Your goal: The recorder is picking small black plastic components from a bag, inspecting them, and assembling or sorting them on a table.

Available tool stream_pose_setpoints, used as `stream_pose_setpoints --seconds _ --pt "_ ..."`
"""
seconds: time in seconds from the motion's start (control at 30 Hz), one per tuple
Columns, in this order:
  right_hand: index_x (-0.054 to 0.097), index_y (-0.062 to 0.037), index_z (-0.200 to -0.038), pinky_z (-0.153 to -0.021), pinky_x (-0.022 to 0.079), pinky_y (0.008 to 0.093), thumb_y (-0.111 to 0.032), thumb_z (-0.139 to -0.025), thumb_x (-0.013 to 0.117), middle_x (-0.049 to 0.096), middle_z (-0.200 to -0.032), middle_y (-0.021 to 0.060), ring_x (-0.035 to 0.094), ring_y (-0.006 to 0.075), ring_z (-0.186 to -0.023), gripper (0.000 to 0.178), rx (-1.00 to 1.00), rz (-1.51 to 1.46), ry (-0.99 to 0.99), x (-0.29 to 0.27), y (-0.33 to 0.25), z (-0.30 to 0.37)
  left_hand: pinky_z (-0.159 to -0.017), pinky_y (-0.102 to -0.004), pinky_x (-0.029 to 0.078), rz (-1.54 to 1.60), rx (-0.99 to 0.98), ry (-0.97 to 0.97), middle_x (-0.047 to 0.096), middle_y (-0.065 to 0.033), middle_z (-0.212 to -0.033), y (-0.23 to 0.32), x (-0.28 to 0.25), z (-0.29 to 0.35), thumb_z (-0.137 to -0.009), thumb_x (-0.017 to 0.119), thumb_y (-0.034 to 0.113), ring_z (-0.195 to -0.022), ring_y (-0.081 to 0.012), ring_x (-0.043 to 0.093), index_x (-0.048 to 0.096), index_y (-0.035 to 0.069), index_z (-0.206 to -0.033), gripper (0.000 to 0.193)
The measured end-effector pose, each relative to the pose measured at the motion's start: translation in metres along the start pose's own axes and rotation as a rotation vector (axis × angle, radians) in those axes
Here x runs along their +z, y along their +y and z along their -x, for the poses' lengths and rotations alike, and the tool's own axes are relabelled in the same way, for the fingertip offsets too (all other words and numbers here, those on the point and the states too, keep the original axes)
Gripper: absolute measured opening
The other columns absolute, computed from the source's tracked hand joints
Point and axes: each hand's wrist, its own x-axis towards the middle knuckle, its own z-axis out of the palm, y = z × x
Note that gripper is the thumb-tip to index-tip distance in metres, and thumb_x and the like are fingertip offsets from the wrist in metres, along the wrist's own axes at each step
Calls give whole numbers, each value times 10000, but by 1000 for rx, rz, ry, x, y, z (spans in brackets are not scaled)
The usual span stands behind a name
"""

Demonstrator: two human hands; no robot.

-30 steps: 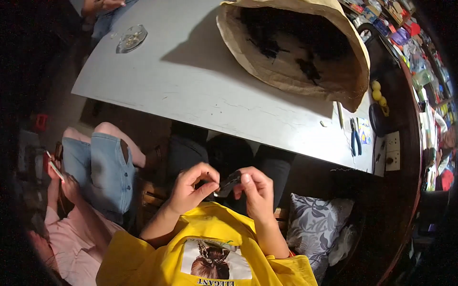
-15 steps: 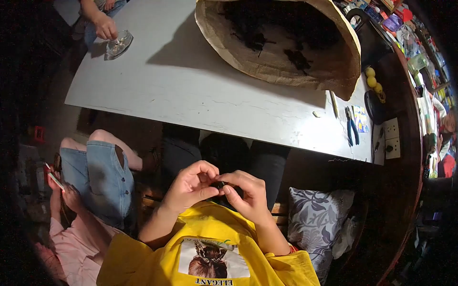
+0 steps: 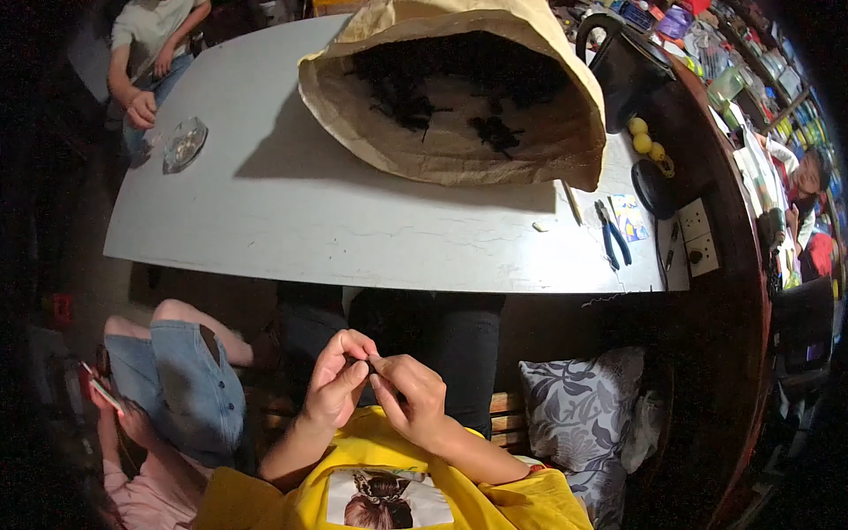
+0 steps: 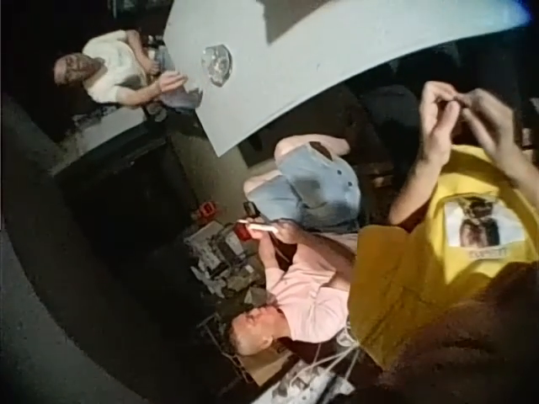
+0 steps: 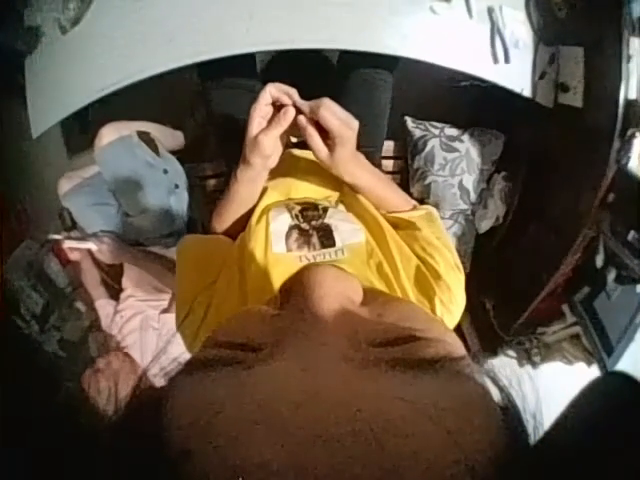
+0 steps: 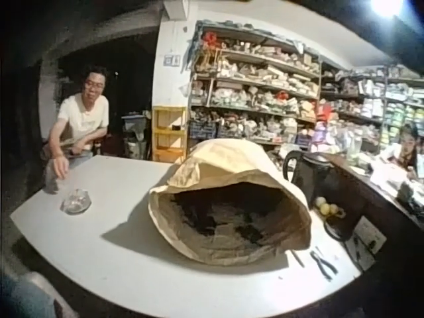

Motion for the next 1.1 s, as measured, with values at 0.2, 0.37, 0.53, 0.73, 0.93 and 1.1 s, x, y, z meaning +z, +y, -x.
stream_pose_setpoints --seconds 0.2,0.37,0.53,0.73,0.93,1.1 --pt "601 10 -908 -650 478 319 5 -745 610 591 -833 152 591 277 -724 163 -55 91 -289 -22 18 -45 -723 -236 424 93 -61 187 525 -60 -943 -1 -6 -13 -846 582 92 -784 -117 504 493 53 -926 126" --pt "565 -90 -1105 -834 425 386 -67 -741 631 507 -1115 188 489 356 -1012 370 -181 528 -25 -50 73 -145 -679 -236 420 124 -3 190 547 -69 -917 9 -25 -14 -850 572 86 -731 -121 502 548 30 -930 100" --pt "506 -204 -1213 -860 415 462 -208 -749 620 449 -1214 182 433 391 -1089 478 -36 1001 113 -71 161 -232 -665 -251 414 155 -88 270 552 -72 -901 4 -49 -2 -846 553 82 -731 -127 490 546 21 -930 104" --pt "474 -260 -1237 -860 416 493 -215 -751 594 453 -1216 148 433 395 -1063 502 161 1202 46 -60 198 -236 -658 -251 413 203 -151 321 543 -80 -916 -4 -60 -1 -847 535 92 -734 -127 480 529 18 -921 105" --pt "617 -118 -1036 -882 403 441 -45 -753 557 509 -1089 210 456 375 -1022 298 -53 765 -189 -19 123 -161 -636 -247 397 147 -169 324 505 -68 -874 -1 -55 -13 -842 514 118 -692 -124 453 505 28 -890 103" --pt "572 -123 -1121 -875 400 430 -74 -753 599 476 -1100 207 443 378 -1035 372 -257 687 -155 -18 110 -133 -609 -258 374 145 -184 250 460 -56 -804 -6 -43 -12 -856 458 167 -631 -142 446 466 58 -835 111"
